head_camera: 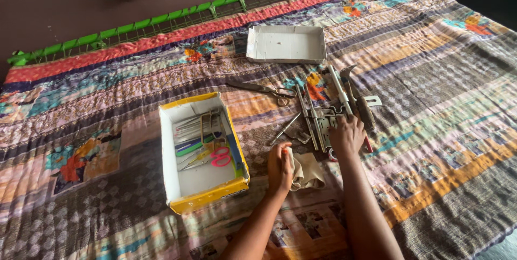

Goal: The person wipes several metal hardware pieces with a cloth and places them into a small open box on a patterned bedspread. Other tools like scissors and a metal tray remain on the bed nearby.

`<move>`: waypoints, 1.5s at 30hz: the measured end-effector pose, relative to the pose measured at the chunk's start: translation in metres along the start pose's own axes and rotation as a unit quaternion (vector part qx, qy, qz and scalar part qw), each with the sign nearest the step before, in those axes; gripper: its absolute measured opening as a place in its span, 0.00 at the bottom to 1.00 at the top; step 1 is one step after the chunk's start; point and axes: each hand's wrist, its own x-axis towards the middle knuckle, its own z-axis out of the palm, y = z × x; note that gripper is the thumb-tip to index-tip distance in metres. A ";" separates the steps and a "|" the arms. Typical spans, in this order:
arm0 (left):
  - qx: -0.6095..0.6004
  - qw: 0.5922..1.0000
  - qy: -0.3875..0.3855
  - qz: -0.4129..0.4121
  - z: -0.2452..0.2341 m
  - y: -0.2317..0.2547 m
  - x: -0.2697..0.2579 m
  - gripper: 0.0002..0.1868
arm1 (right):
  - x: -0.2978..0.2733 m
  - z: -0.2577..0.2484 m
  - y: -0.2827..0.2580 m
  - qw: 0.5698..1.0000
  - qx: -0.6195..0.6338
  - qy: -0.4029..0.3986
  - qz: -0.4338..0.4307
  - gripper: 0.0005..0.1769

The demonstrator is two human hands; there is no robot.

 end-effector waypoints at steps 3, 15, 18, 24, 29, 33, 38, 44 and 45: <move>-0.041 0.998 0.037 -0.018 -0.002 0.002 0.000 0.32 | 0.001 0.005 0.002 1.000 0.005 0.007 -0.016 0.25; -0.076 0.995 0.063 -0.005 -0.009 0.012 0.003 0.37 | 0.007 0.005 0.011 0.990 0.142 -0.004 0.017 0.26; -0.058 0.996 0.061 -0.020 -0.008 0.007 0.002 0.34 | 0.013 0.005 0.013 0.967 0.248 -0.045 0.037 0.20; 0.024 0.997 0.064 0.032 -0.004 -0.003 0.006 0.21 | 0.009 -0.023 -0.022 0.869 0.438 -0.226 0.039 0.29; -0.100 0.988 -0.006 -0.115 -0.005 -0.002 0.007 0.20 | -0.013 -0.037 -0.066 0.711 0.595 -0.360 -0.103 0.35; -0.189 0.977 -0.015 -0.099 -0.006 -0.007 0.008 0.17 | -0.024 -0.033 -0.084 0.699 0.598 -0.368 -0.138 0.32; -0.136 0.971 0.054 -0.188 0.002 -0.033 0.006 0.21 | -0.019 -0.048 -0.070 0.891 0.242 -0.330 -0.196 0.16; -0.193 0.960 0.144 -0.141 0.017 -0.069 0.001 0.24 | -0.037 -0.033 -0.074 0.846 0.056 -0.422 -0.322 0.43; -0.196 0.960 0.142 -0.143 0.017 -0.073 0.000 0.24 | -0.039 -0.026 -0.073 0.848 0.062 -0.389 -0.353 0.43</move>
